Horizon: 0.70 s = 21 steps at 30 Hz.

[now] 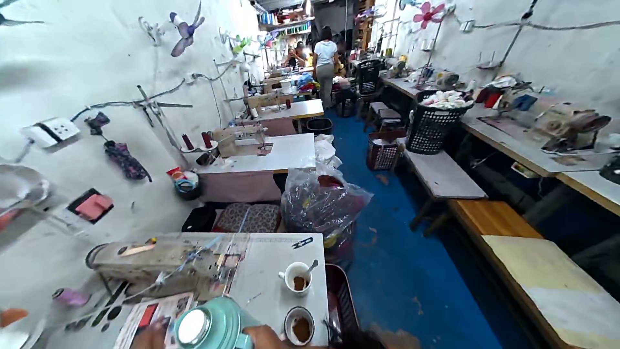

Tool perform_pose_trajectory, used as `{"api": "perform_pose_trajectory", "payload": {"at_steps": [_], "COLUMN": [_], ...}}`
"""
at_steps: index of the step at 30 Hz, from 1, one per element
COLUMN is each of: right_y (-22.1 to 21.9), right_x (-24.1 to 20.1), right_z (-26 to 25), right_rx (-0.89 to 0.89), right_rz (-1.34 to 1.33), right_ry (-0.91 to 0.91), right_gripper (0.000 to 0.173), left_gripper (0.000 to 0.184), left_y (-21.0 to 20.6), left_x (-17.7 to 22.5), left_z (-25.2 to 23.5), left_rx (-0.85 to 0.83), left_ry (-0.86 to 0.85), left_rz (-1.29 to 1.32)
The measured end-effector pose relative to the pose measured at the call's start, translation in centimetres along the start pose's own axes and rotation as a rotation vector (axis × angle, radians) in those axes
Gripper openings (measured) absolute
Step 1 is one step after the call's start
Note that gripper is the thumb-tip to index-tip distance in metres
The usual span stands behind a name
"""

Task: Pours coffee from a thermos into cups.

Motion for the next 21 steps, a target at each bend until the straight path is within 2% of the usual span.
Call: {"api": "perform_pose_trajectory", "payload": {"at_steps": [2, 3, 5, 7, 14, 21], "right_y": [-0.1, -0.3, -0.3, -0.2, 0.1, 0.1], "right_x": [0.7, 1.0, 1.1, 0.8, 0.2, 0.4], "right_z": [-0.3, -0.4, -0.4, -0.3, 0.0, -0.1], "right_rx": [0.018, 0.025, 0.020, 0.004, 0.003, -0.018], "right_rz": [-0.005, -0.016, -0.028, -0.035, -0.037, -0.010], "right_ry": [0.031, 0.047, 0.056, 0.047, 0.064, 0.053], "right_gripper": [0.046, 0.046, 0.047, 0.046, 0.045, 0.047], "left_gripper": [0.061, 0.067, 0.070, 0.074, 0.079, 0.076], "left_y": [5.0, 6.3, 6.3, 5.0, 4.9, 4.4], "left_x": [5.4, 8.2, 12.7, 14.6, 16.0, 17.5], "left_z": [1.5, 2.6, 4.5, 5.4, 4.9, 4.4], "left_rx": [0.129, 0.133, 0.052, 0.025, 0.132, 0.050], "left_ry": [-0.303, -0.443, -0.634, -0.759, -0.925, -0.936], "left_rz": [0.029, -0.011, -0.209, -0.445, -0.742, -0.853]}}
Point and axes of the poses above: each hand's wrist, its own z-axis away from the middle knuckle, its own y-axis out of the back of the hand, x = y × z, the point moved 9 cm from there along -z, towards the middle knuckle, and after that the axes turned 11 degrees about -x, right-handed, at the moved point
